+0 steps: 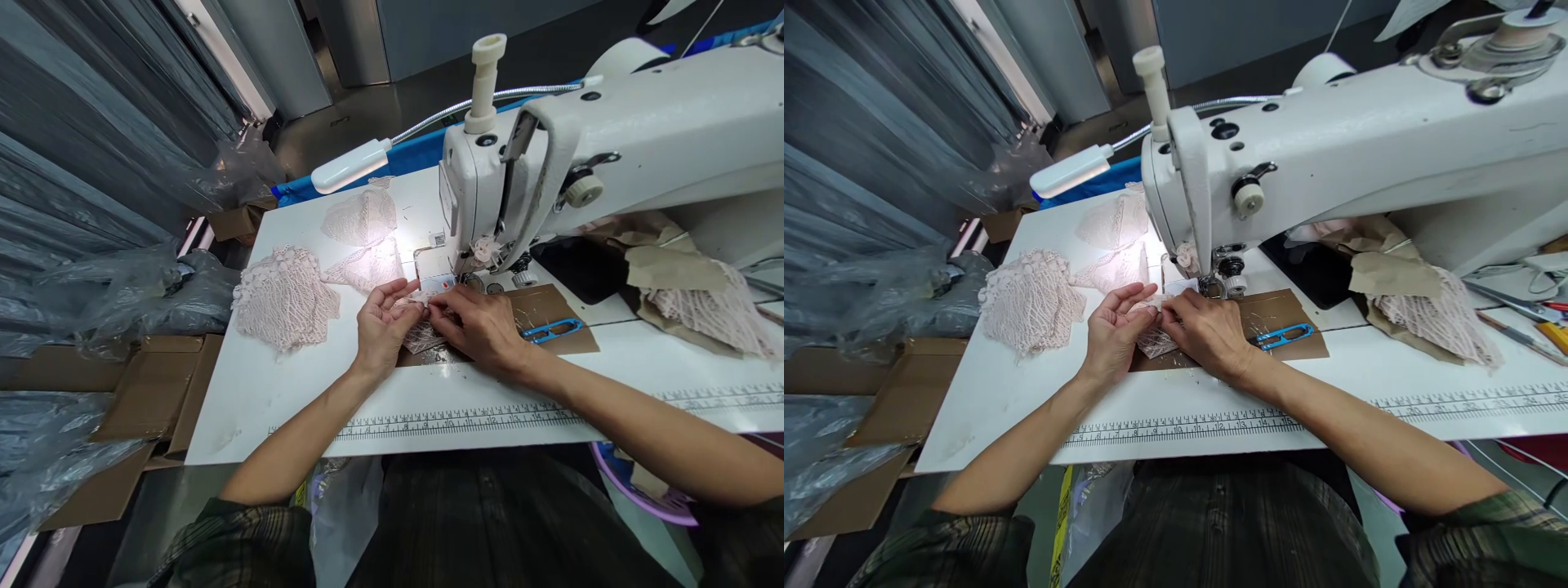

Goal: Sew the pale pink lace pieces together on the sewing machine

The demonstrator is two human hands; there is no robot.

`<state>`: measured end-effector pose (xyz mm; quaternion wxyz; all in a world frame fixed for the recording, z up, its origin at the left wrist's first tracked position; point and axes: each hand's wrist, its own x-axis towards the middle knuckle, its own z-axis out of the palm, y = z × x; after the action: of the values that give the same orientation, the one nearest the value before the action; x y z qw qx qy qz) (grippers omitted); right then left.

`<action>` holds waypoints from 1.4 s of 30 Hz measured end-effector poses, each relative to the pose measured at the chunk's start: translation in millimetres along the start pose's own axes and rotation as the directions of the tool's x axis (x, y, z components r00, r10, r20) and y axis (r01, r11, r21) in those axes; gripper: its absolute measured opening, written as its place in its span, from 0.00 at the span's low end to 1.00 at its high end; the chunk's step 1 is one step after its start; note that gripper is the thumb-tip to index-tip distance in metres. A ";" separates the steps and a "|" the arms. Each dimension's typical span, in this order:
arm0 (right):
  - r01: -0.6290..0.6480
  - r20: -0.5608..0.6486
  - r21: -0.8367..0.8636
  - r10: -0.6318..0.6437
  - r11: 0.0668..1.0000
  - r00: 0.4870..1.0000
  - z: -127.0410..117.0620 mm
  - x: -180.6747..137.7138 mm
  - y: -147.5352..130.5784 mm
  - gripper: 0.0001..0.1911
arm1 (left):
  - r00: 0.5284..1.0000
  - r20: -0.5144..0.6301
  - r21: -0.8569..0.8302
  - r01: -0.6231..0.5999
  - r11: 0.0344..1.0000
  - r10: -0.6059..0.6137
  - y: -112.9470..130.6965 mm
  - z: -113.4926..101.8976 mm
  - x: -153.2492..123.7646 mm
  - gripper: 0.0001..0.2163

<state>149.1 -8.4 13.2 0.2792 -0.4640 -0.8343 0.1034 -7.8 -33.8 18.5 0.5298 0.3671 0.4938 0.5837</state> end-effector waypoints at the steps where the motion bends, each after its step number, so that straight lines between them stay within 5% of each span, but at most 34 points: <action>1: -0.008 0.003 -0.015 0.008 1.000 1.000 -0.2 0.4 -1.4 0.14 | 1.000 -0.006 -0.013 0.014 1.000 -0.015 -0.3 1.1 -1.0 0.22; 6: -0.035 0.032 -0.093 0.038 0.995 0.999 -0.2 2.6 -6.1 0.13 | 0.999 -0.023 -0.037 0.031 0.999 -0.032 -2.4 5.4 -4.2 0.21; 24: 0.003 -0.060 0.306 0.016 0.952 0.998 0.7 -2.3 -0.4 0.01 | 0.999 -0.023 -0.001 -0.046 0.999 0.046 -7.1 1.5 1.8 0.15; 28: 0.183 0.007 0.388 -0.201 0.904 0.980 -3.6 -6.5 -0.4 0.01 | 0.996 -0.054 -0.002 -0.068 0.998 0.068 -8.7 -2.7 7.2 0.16; 32: 0.393 0.117 0.463 -0.495 0.794 0.861 -4.6 -8.4 5.8 0.15 | 0.996 -0.058 -0.021 -0.075 0.997 0.073 -10.0 -4.8 10.3 0.15; 37: 0.228 -0.098 0.379 -0.207 0.897 0.974 -0.7 -4.9 14.6 0.14 | 0.998 -0.049 -0.014 -0.042 0.999 0.041 -8.5 -2.9 9.6 0.14; 42: 0.189 -0.175 0.272 -0.144 0.944 0.974 3.8 -2.2 13.2 0.10 | 0.998 -0.039 -0.014 -0.049 0.999 0.048 -7.5 -0.7 6.3 0.13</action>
<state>157.4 -2.7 3.6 0.4142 -0.3528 -0.8230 0.1634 -7.6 -28.1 10.6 0.5085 0.3639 0.4905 0.6070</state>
